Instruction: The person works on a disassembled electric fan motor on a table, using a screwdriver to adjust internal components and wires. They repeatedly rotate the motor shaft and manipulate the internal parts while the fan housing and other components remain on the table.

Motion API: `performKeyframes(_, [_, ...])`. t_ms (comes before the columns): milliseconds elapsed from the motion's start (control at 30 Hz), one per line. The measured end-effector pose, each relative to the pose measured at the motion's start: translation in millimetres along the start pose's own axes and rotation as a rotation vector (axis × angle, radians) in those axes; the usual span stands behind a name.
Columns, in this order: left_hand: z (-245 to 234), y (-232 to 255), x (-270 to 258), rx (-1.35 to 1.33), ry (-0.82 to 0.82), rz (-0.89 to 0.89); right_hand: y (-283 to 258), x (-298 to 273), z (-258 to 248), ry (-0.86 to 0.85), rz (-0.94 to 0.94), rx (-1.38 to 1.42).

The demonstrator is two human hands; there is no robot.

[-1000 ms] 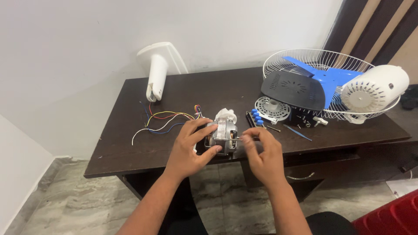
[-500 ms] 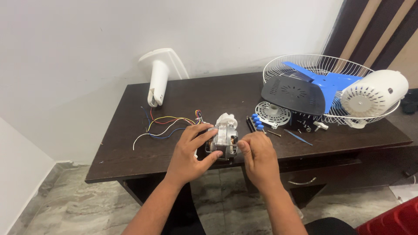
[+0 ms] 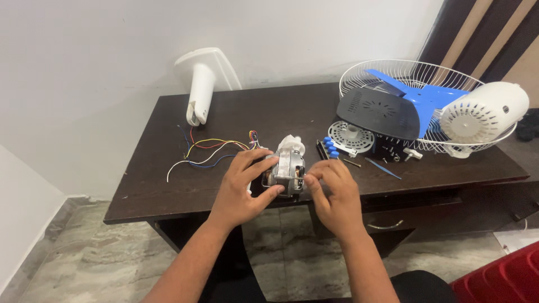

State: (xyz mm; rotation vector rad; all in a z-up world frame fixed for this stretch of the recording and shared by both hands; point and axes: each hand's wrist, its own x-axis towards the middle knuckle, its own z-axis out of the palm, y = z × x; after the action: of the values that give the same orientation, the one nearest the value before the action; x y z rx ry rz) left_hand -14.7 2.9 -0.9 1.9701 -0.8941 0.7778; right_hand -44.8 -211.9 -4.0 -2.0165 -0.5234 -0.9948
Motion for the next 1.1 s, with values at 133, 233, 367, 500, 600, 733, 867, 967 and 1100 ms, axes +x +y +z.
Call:
performKeyframes(133, [-0.8,0.5,0.1,0.001,-0.001,-0.004,1.8,-1.1,5.1,-0.016,0.024,-0.085])
performKeyframes(233, [0.5,-0.2,-2.2,0.000,0.001,-0.006,1.7,-3.4,0.9,-0.009,0.015,-0.027])
performKeyframes(367, [-0.8,-1.9,-1.5,0.001,0.011,0.016,-1.6,1.4,-6.4,-0.007,-0.012,0.079])
performKeyframes(500, [0.4,-3.3,0.5,0.071,0.069,0.145,-1.4,2.1,-8.6,-0.024,-0.066,0.041])
performKeyframes(600, [-0.1,-6.5,-5.5,-0.007,0.015,0.076,5.4,-2.8,-2.2,-0.040,-0.068,-0.051])
performKeyframes(733, [-1.1,-6.1,-6.9,-0.007,0.008,0.059,8.2,-4.7,3.5,-0.017,-0.043,-0.113])
performKeyframes(867, [-1.5,-3.3,-4.1,0.006,0.009,0.072,3.8,-3.2,-3.8,-0.011,-0.078,0.041])
performKeyframes(967, [-2.2,-0.8,-5.8,0.007,0.012,0.080,-0.1,-3.3,-7.6,-0.043,-0.041,0.082])
performKeyframes(1100, [-1.8,1.2,-2.0,0.047,0.013,0.085,1.9,0.1,-4.5,-0.039,-0.098,-0.039])
